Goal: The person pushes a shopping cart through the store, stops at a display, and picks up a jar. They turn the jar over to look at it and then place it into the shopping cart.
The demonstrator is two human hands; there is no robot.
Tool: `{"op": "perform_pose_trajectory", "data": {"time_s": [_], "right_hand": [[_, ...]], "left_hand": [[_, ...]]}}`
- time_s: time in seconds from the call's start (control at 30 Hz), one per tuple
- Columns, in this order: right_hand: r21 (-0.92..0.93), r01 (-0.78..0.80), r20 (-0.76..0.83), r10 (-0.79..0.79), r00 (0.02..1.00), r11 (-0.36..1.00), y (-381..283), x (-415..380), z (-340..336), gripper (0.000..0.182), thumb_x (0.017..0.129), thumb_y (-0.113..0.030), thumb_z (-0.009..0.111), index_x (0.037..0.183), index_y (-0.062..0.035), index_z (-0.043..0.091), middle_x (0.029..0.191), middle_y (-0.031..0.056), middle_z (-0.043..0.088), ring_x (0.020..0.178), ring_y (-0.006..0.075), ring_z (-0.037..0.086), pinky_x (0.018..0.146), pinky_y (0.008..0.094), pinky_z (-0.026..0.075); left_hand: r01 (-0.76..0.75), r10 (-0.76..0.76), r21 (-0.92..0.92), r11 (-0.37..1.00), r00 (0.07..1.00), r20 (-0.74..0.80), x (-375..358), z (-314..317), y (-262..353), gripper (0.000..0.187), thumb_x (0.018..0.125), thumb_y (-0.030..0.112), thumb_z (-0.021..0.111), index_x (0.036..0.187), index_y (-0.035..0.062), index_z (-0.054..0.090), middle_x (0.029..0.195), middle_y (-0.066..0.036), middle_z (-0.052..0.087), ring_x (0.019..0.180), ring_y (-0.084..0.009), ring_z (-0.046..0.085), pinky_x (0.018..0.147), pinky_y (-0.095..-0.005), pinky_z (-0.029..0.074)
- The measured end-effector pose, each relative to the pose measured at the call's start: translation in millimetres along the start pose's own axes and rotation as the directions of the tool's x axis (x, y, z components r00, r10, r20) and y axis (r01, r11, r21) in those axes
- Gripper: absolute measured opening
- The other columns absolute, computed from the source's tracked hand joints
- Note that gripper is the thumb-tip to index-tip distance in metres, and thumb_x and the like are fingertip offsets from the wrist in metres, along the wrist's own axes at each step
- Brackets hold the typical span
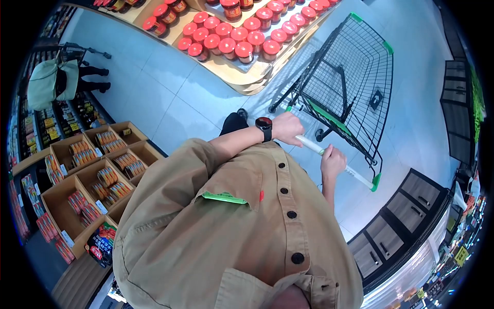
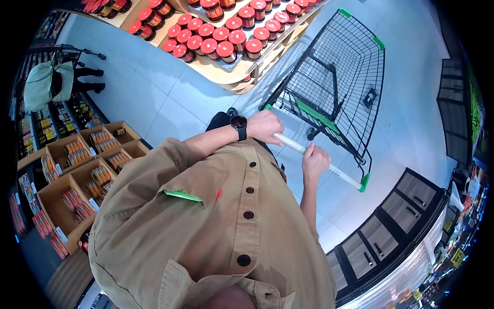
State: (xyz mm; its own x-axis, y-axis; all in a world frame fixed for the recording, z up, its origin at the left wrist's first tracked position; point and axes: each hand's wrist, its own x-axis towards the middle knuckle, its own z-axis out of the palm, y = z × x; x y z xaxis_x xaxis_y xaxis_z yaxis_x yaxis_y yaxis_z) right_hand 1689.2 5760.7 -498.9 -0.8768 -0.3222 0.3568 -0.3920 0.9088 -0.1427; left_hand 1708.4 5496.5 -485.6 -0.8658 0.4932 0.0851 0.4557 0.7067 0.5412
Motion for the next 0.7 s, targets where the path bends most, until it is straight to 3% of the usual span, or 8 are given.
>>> {"op": "perform_pose_trajectory", "data": {"time_s": [0.03,0.13,0.27,0.4,0.5,0.63,0.7], "right_hand": [[0.019,0.015,-0.029,-0.014,0.999,1.0,1.8,-0.5,3.4,0.031,0.089,-0.023,0.057,0.064,-0.0068,0.065,0.062,0.0122,0.062,0.059,0.0322,0.06,0.062,0.0455,0.043],[0.03,-0.01,0.076,0.007,0.997,0.999,6.1,-2.9,2.8,0.026,0.089,-0.021,0.061,0.069,-0.0055,0.067,0.065,0.0122,0.063,0.06,0.0318,0.06,0.061,0.0446,0.044],[0.305,-0.076,-0.016,0.085,0.996,0.949,-18.5,8.8,-8.3,0.017,0.089,-0.013,0.065,0.076,-0.0023,0.067,0.072,0.013,0.064,0.064,0.0309,0.06,0.061,0.0416,0.046],[0.395,-0.029,-0.117,0.081,0.99,0.918,-88.1,41.6,-43.2,0.011,0.088,-0.008,0.067,0.08,-0.0006,0.067,0.077,0.013,0.064,0.069,0.0283,0.061,0.063,0.0379,0.048],[0.461,0.017,-0.115,0.041,0.993,0.887,-140.4,73.4,-39.1,0.007,0.086,-0.007,0.069,0.084,-0.0007,0.068,0.079,0.0128,0.066,0.071,0.0266,0.063,0.064,0.0352,0.049],[0.59,0.016,0.02,-0.035,0.999,0.807,-215.9,124.1,4.0,0.009,0.083,-0.008,0.072,0.085,0.0002,0.069,0.079,0.0128,0.067,0.072,0.0271,0.064,0.067,0.0343,0.05],[0.609,0.021,0.108,-0.109,0.988,0.793,-239.4,143.3,44.9,0.019,0.081,-0.015,0.075,0.091,-0.0001,0.07,0.084,0.0142,0.068,0.077,0.0292,0.066,0.07,0.0364,0.052]], "left_hand": [[-0.006,0.006,0.002,1.0,1.0,-0.008,0.3,3.0,-1.6,0.041,0.076,0.049,0.073,0.072,0.0084,0.068,0.063,-0.011,0.063,0.063,-0.0341,0.063,0.055,-0.0437,0.047],[0.005,-0.005,-0.012,1.0,1.0,0.009,0.3,4.3,-2.4,0.041,0.075,0.048,0.073,0.073,0.0082,0.068,0.063,-0.011,0.063,0.063,-0.0338,0.064,0.055,-0.0439,0.047],[-0.018,0.028,-0.122,0.992,0.996,0.082,5.2,3.7,-9.1,0.038,0.077,0.044,0.073,0.082,0.006,0.07,0.073,-0.014,0.068,0.069,-0.0333,0.066,0.06,-0.0432,0.05],[-0.036,0.103,-0.58,0.814,0.991,0.083,7.1,-14.7,-31.8,0.041,0.082,0.034,0.073,0.104,0.0002,0.069,0.092,-0.017,0.072,0.085,-0.0287,0.071,0.076,-0.0362,0.055],[0.1,-0.071,-0.775,0.623,0.995,0.072,-9.8,-51.7,-59.5,0.035,0.085,0.028,0.073,0.105,-0.0007,0.068,0.092,-0.015,0.073,0.086,-0.0208,0.072,0.075,-0.0323,0.056],[0.355,-0.419,-0.508,0.784,0.908,-0.011,-58.9,-75.5,-138.8,0.034,0.084,0.029,0.073,0.106,0.0025,0.069,0.089,-0.011,0.074,0.082,-0.0188,0.072,0.073,-0.0318,0.055],[0.416,-0.587,-0.608,0.676,0.803,-0.103,-84.5,-72.2,-180.8,0.037,0.08,0.032,0.072,0.101,0.0019,0.066,0.08,-0.012,0.071,0.075,-0.0272,0.07,0.069,-0.0372,0.054]]}}
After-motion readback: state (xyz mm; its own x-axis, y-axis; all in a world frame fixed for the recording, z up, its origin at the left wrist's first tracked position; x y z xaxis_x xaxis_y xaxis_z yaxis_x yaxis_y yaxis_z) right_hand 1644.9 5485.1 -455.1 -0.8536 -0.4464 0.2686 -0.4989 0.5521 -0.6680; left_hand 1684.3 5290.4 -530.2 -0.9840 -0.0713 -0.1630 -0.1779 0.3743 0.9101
